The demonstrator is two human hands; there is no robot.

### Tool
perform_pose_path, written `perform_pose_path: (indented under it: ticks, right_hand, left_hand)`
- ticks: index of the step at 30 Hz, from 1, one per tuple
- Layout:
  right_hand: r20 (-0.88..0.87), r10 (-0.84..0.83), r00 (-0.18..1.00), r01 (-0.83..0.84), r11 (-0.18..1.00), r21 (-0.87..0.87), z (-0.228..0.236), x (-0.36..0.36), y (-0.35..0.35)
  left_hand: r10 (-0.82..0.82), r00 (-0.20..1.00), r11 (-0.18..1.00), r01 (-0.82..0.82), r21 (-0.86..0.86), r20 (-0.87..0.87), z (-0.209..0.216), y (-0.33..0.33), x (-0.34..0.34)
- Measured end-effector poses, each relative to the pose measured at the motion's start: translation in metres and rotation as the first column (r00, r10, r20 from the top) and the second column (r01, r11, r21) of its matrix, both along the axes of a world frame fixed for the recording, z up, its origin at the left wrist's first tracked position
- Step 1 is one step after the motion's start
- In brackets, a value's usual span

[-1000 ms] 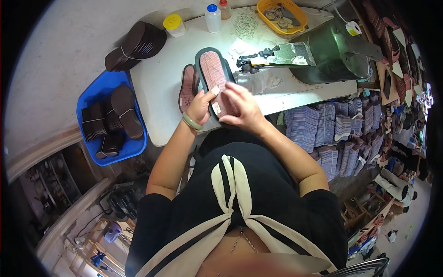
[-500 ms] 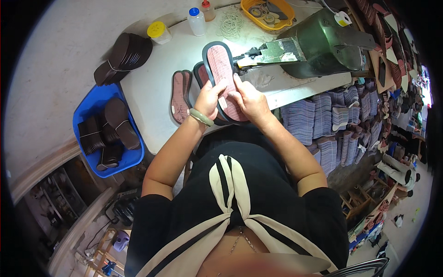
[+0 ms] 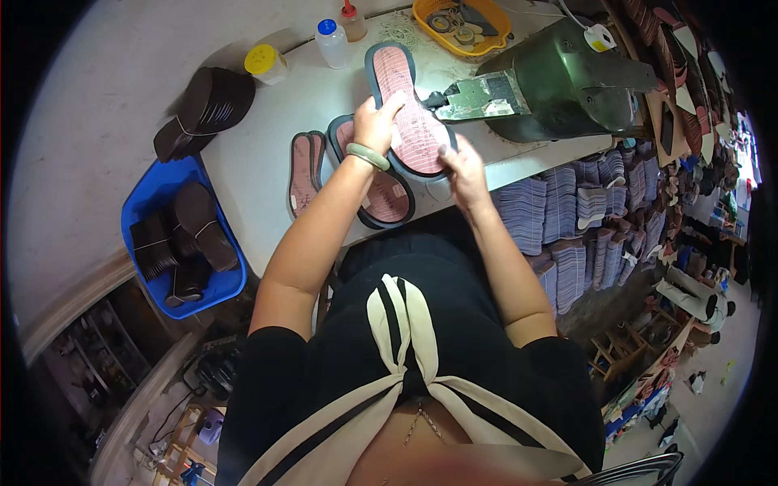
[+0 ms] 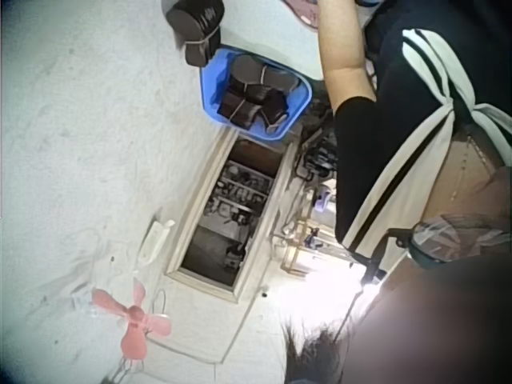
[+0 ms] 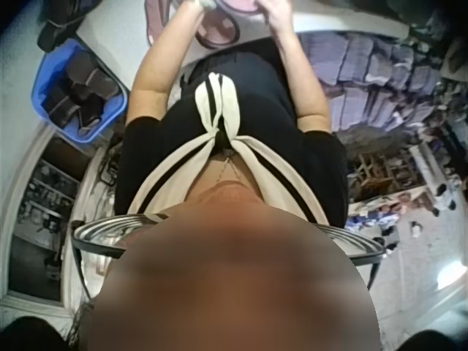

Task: Manually aligning and stacking shoe soles and insoles at a workstation in a factory.

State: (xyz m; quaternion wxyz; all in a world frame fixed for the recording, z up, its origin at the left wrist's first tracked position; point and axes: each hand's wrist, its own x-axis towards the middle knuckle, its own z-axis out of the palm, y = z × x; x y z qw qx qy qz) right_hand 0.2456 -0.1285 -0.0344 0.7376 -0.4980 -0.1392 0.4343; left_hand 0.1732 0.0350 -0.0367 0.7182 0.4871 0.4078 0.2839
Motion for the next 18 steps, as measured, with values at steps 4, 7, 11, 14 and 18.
perform_pose_path:
  ticks: [4,7,11,14,18]
  right_hand:
    - [-0.235,0.307,0.922,-0.326,0.944,-0.048,0.010,-0.031,0.005]
    - [-0.230,0.232,0.945,-0.248,0.968,-0.045,0.006,-0.037,0.015]
    - [-0.198,0.139,0.970,-0.165,0.979,-0.123,0.014,-0.037,0.027]
    - [-0.178,0.121,0.977,-0.151,0.974,-0.167,0.018,-0.034,0.037]
    - [-0.143,0.206,0.968,-0.231,0.954,-0.191,0.018,-0.024,0.043]
  left_hand:
    - [-0.036,0.996,0.993,0.026,-0.114,-0.086,0.000,0.016,-0.006]
    - [-0.003,0.942,0.812,0.198,0.550,-0.334,-0.008,0.039,-0.006]
    - [-0.173,0.703,0.171,0.712,0.681,-0.690,0.037,0.065,0.002]
    - [-0.425,0.376,-0.034,0.903,0.429,-0.823,0.054,0.091,0.015]
    - [-0.590,0.260,-0.026,0.940,0.340,-0.764,0.055,0.098,0.020]
